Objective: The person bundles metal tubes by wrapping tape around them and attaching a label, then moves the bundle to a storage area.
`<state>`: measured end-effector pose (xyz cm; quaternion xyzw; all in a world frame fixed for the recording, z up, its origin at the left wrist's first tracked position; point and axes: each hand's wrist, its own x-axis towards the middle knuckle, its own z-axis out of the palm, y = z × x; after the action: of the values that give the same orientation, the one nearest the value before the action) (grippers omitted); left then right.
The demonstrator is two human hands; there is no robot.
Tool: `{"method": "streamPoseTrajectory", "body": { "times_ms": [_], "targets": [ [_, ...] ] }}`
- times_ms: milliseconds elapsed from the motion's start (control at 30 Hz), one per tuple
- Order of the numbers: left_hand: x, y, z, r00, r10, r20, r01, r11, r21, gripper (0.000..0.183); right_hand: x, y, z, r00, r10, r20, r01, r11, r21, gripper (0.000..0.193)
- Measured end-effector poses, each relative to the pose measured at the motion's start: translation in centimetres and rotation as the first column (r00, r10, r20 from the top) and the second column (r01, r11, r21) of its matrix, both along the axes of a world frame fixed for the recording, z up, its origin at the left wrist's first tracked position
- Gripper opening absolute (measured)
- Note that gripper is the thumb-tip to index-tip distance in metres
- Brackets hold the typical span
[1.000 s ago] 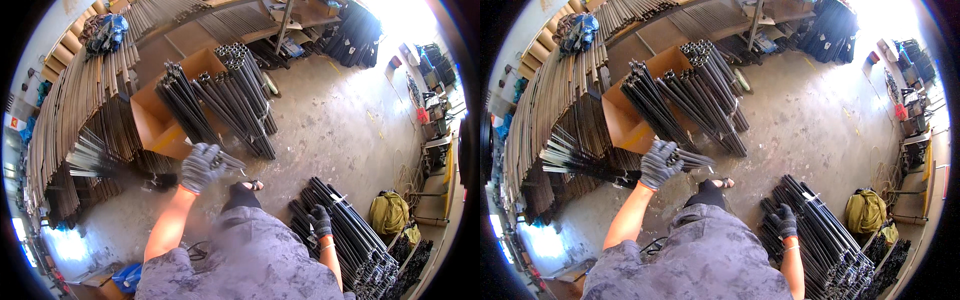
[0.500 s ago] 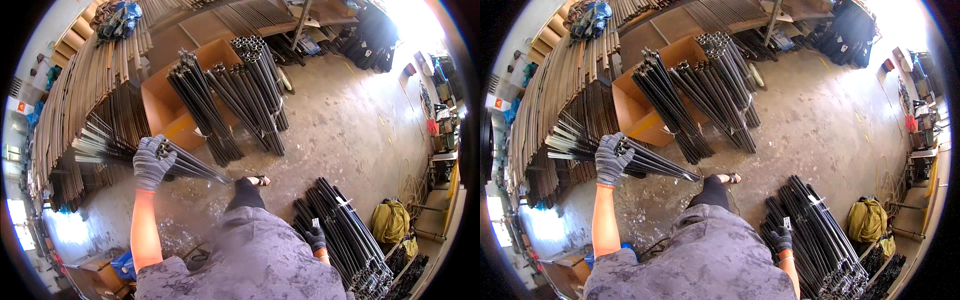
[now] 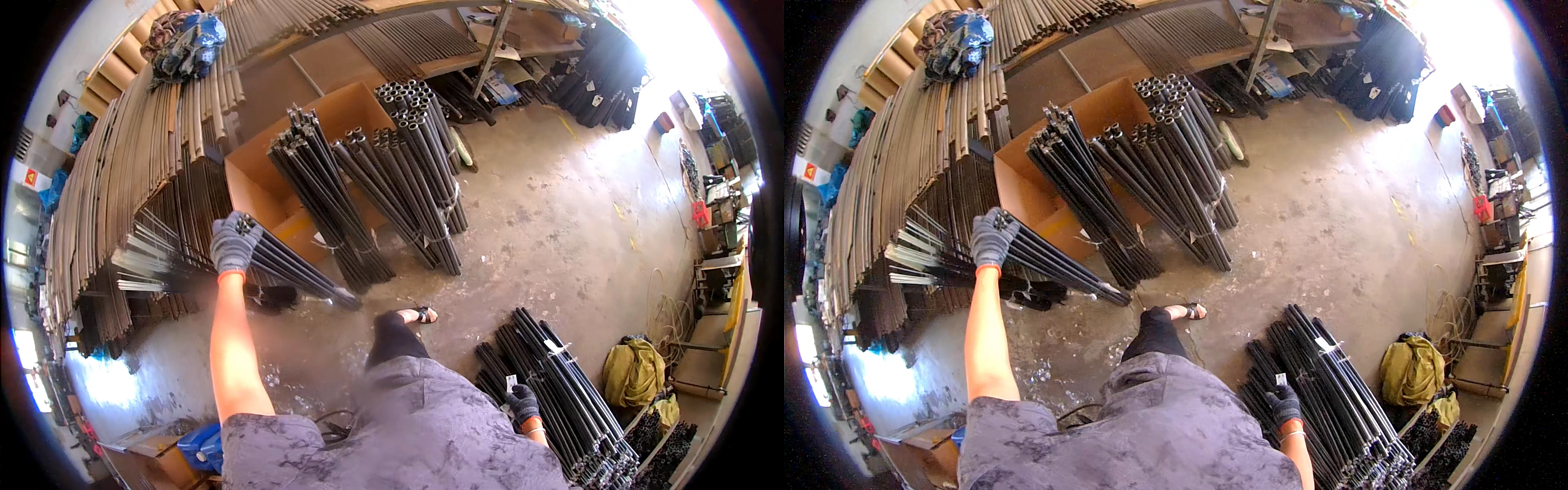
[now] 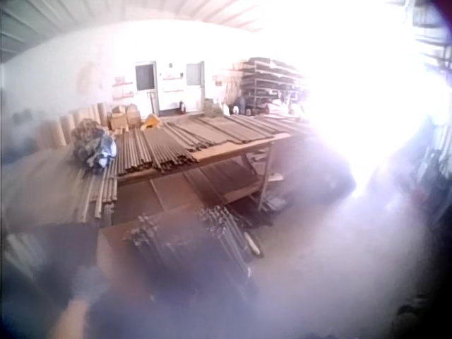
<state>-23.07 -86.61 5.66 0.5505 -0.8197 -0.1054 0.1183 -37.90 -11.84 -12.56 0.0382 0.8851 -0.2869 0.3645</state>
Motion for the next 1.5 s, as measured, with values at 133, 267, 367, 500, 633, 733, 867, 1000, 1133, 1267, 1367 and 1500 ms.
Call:
{"method": "streamPoseTrajectory", "body": {
  "times_ms": [133,267,367,500,633,733,867,1000,1133,1267,1367,1500],
  "targets": [
    [-1.2,-5.1,-2.7,0.989,0.096,0.112,-0.100,0.995,0.029,0.068,-1.2,-1.6,0.3,0.970,-0.239,0.036,0.241,0.956,-0.165,0.033],
    [-4.3,-6.6,-2.9,0.981,0.006,0.196,-0.016,0.999,0.048,0.082,0.8,-0.3,-2.7,0.960,-0.281,0.011,0.280,0.953,-0.120,0.038],
    [-5.5,-6.9,-2.4,0.977,0.041,0.211,-0.059,0.995,0.080,0.083,2.6,-2.4,-1.6,0.988,-0.148,-0.031,0.147,0.989,-0.028,0.042],
    [-6.4,-8.9,-3.9,0.986,0.061,0.158,-0.083,0.987,0.135,0.084,4.8,-4.0,-0.3,0.993,-0.116,0.017,0.114,0.991,0.072,0.049],
    [-10.3,-7.6,-4.5,0.962,0.178,0.208,-0.165,0.983,-0.077,0.082,10.2,-2.1,-5.5,0.908,-0.415,0.051,0.411,0.909,0.066,0.052],
    [-10.4,-9.5,-9.8,0.946,0.157,0.284,-0.023,0.906,-0.422,0.064,13.5,-3.9,-6.1,0.812,-0.582,-0.045,0.583,0.809,0.071,0.052],
    [-25.7,0.7,-11.0,0.841,-0.533,0.095,0.523,0.754,-0.398,0.052,16.7,-9.1,-6.9,0.637,-0.766,-0.085,0.768,0.640,-0.017,0.050],
    [-37.2,17.9,-15.8,0.112,-0.992,0.055,0.986,0.118,0.118,0.041,18.2,-15.3,-1.1,0.453,-0.891,0.026,0.887,0.454,0.083,0.039],
    [-42.9,30.4,-20.1,-0.419,-0.906,0.065,0.670,-0.260,0.696,0.032,29.6,-21.7,-4.6,0.309,-0.950,-0.035,0.943,0.302,0.143,0.044],
    [-49.5,39.1,-19.9,-0.627,-0.776,0.064,0.443,-0.287,0.850,0.027,37.4,-28.7,-3.5,0.024,-0.993,-0.120,0.983,0.002,0.185,0.041],
    [-50.3,46.8,-18.8,-0.637,-0.770,-0.040,0.503,-0.454,0.736,0.026,40.9,-34.7,-3.6,-0.146,-0.955,-0.257,0.962,-0.198,0.189,0.037],
    [-42.5,56.8,-22.6,-0.493,-0.773,-0.401,0.366,-0.602,0.710,0.031,44.8,-36.9,-7.5,0.007,-0.944,-0.329,0.946,-0.100,0.308,0.036]
  ]
}}
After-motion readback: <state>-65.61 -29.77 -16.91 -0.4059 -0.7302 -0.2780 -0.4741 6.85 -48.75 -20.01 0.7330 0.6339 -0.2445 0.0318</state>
